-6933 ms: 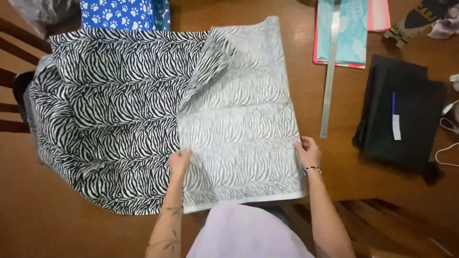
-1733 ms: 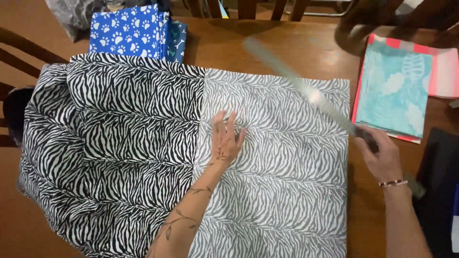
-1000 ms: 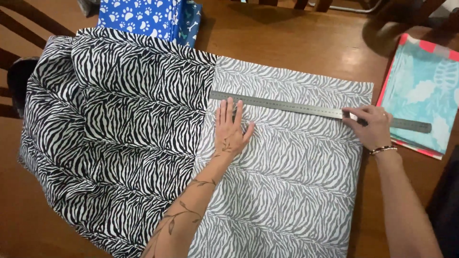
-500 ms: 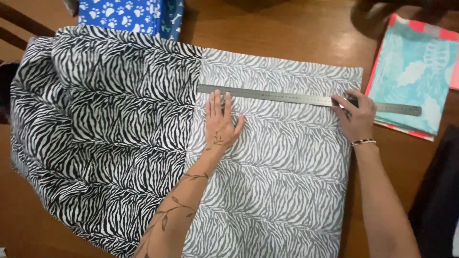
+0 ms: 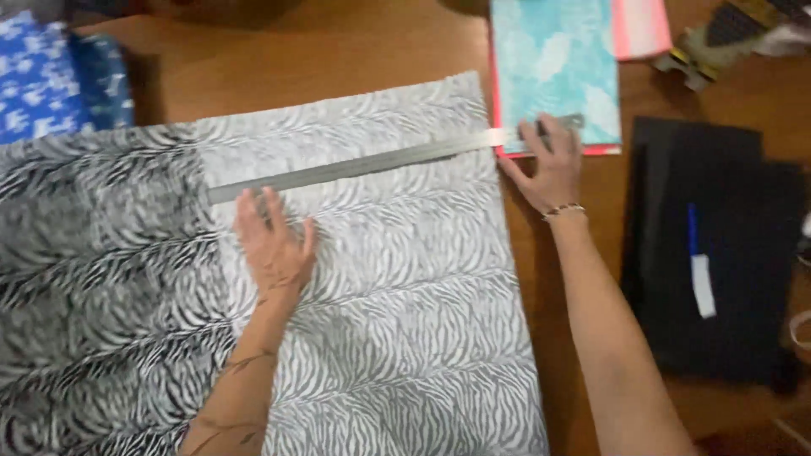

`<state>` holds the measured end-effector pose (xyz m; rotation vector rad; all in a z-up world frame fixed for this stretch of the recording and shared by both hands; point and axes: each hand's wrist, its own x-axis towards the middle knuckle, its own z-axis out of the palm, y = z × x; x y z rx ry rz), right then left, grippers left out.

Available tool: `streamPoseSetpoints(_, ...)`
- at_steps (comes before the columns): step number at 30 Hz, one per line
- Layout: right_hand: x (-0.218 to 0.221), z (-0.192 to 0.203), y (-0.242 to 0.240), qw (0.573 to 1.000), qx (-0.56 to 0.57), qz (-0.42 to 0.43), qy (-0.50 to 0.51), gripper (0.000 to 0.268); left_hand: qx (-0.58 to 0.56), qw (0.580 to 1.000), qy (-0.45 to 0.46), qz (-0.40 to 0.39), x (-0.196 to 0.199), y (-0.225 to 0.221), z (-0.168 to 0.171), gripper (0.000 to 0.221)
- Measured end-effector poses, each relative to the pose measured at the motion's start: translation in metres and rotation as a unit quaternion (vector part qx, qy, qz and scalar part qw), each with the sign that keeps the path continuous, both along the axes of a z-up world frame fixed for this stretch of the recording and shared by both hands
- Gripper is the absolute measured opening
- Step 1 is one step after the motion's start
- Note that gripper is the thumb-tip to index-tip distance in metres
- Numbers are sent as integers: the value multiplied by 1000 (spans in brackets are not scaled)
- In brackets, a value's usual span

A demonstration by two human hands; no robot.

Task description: The person unfolds a zebra-patterned fabric on a table, smooths it out, and uses a metal ruler to measure specific sections, followed by filling a small pouch with grain.

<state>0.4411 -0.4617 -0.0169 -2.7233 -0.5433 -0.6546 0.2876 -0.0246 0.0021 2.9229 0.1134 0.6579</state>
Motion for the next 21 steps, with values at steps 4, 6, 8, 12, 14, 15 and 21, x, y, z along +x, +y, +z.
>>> streamPoseSetpoints(4,-4,2,1,998,20,4,59,58,-3,1000,18,6,-2,-6,5,75)
streamPoseSetpoints(6,-3,-1,1,996,33,2,78,58,-11,1000,21,13,-1,-6,3,74)
streamPoseSetpoints(8,-2,-6,0,996,13,-7,89,61,-6,1000,19,17,-1,-5,2,75)
streamPoseSetpoints(12,-2,-3,2,996,13,-2,89,61,-16,1000,16,20,-1,-5,1,74)
streamPoseSetpoints(14,-3,2,5,997,35,-3,74,65,-26,999,14,19,-1,-4,1,74)
streamPoseSetpoints(15,-2,-4,4,997,34,-2,74,65,-26,999,13,20,-1,-5,0,74)
streamPoseSetpoints(21,-64,13,68,994,90,-38,-56,33,-223,974,-25,8,-11,32,1,77)
